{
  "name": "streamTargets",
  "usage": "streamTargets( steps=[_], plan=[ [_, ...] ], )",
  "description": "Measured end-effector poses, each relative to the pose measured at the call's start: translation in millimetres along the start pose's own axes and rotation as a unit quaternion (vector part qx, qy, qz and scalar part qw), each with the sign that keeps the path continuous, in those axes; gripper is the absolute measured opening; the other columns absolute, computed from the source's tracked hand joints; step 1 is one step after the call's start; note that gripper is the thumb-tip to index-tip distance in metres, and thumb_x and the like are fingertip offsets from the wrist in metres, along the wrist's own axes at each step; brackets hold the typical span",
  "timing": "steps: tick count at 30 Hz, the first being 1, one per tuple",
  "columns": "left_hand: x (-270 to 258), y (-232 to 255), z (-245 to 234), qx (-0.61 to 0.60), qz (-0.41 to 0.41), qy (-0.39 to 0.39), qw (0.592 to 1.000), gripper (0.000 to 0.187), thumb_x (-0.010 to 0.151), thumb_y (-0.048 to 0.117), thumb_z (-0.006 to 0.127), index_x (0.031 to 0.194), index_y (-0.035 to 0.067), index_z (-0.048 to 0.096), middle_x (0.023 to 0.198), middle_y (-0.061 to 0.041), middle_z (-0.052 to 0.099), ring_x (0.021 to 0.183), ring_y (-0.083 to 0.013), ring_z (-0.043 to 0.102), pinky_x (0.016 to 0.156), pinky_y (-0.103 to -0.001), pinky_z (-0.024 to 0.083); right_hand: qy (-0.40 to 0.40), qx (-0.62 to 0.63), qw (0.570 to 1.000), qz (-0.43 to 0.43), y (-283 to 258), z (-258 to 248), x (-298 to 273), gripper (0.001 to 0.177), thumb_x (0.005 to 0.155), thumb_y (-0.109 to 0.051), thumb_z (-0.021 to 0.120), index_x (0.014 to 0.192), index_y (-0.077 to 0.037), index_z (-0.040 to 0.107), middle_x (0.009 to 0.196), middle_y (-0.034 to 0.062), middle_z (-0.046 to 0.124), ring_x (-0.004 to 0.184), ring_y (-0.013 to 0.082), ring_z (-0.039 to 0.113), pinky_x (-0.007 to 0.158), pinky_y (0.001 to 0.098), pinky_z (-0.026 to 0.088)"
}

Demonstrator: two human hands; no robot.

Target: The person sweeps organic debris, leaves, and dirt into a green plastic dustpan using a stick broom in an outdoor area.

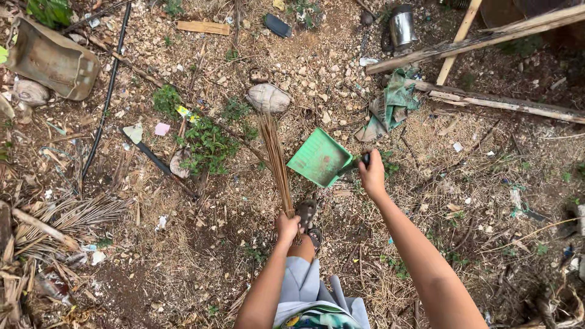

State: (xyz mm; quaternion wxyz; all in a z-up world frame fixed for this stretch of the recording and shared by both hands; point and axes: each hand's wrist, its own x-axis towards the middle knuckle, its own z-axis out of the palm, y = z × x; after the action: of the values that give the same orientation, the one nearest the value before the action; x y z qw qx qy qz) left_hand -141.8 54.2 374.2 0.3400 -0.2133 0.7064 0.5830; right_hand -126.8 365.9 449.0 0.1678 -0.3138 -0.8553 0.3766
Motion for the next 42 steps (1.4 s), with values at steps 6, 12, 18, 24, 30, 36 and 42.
streamTargets(
  steps=[6,12,18,24,30,36,42],
  plan=[
    [39.0,33.4,9.5,0.220,0.047,0.003,0.974,0.038,0.079,0.008,0.076,0.113,-0.002,0.061,0.080,-0.014,0.071,0.065,-0.0242,0.072,0.059,-0.037,0.056,0.019,-0.004,1.000,-0.020,12.7,1.8,45.8,0.032,0.090,0.000,0.067,0.118,-0.002,0.052,0.106,0.0193,0.057,0.095,0.0381,0.059,0.084,0.0463,0.049],
    [93.5,82.7,14.7,0.356,0.071,-0.040,0.931,0.045,0.078,0.016,0.080,0.116,0.001,0.061,0.093,-0.019,0.074,0.081,-0.0292,0.074,0.068,-0.039,0.059,0.015,-0.067,0.998,-0.015,40.0,-7.2,134.1,0.030,0.088,0.003,0.068,0.114,-0.002,0.053,0.106,0.0207,0.058,0.096,0.0406,0.058,0.083,0.0479,0.047],
    [134.5,106.0,95.1,0.348,0.005,-0.104,0.932,0.048,0.078,0.011,0.079,0.123,0.014,0.062,0.101,-0.011,0.074,0.087,-0.0270,0.071,0.065,-0.034,0.052,0.022,-0.089,0.992,-0.086,33.6,3.4,231.5,0.031,0.085,0.004,0.069,0.112,-0.002,0.054,0.108,0.0204,0.058,0.099,0.0424,0.058,0.084,0.0488,0.048],
    [211.5,139.1,223.9,-0.020,-0.151,-0.152,0.977,0.036,0.086,-0.004,0.071,0.118,-0.003,0.055,0.079,-0.012,0.066,0.060,-0.0190,0.066,0.048,-0.032,0.058,-0.065,-0.115,0.990,-0.057,62.0,16.5,279.2,0.029,0.083,0.005,0.068,0.108,-0.002,0.054,0.107,0.0200,0.057,0.097,0.0422,0.056,0.084,0.0490,0.047],
    [261.8,127.6,229.2,-0.236,-0.218,-0.115,0.940,0.013,0.091,0.000,0.065,0.102,-0.006,0.064,0.073,-0.014,0.069,0.053,-0.0209,0.067,0.045,-0.036,0.055,-0.105,-0.142,0.975,-0.134,99.0,44.7,309.4,0.027,0.082,0.006,0.065,0.106,-0.003,0.055,0.105,0.0202,0.056,0.097,0.0436,0.055,0.083,0.0510,0.046],
    [182.4,86.0,219.6,-0.349,-0.075,0.088,0.930,0.025,0.083,0.000,0.065,0.103,-0.009,0.052,0.065,-0.009,0.057,0.046,-0.0228,0.058,0.038,-0.034,0.051,-0.149,-0.109,0.974,-0.130,107.6,53.9,337.3,0.024,0.088,0.005,0.063,0.109,-0.003,0.055,0.105,0.0210,0.055,0.096,0.0432,0.056,0.081,0.0498,0.047],
    [127.5,126.2,367.5,-0.321,-0.093,0.126,0.934,0.051,0.084,-0.006,0.066,0.127,0.010,0.042,0.091,-0.002,0.061,0.068,-0.0094,0.061,0.049,-0.028,0.055,-0.196,-0.103,0.955,-0.199,96.1,65.7,353.0,0.032,0.082,0.006,0.064,0.110,-0.003,0.051,0.111,0.0237,0.052,0.099,0.0476,0.054,0.082,0.0527,0.046]
  ],
)
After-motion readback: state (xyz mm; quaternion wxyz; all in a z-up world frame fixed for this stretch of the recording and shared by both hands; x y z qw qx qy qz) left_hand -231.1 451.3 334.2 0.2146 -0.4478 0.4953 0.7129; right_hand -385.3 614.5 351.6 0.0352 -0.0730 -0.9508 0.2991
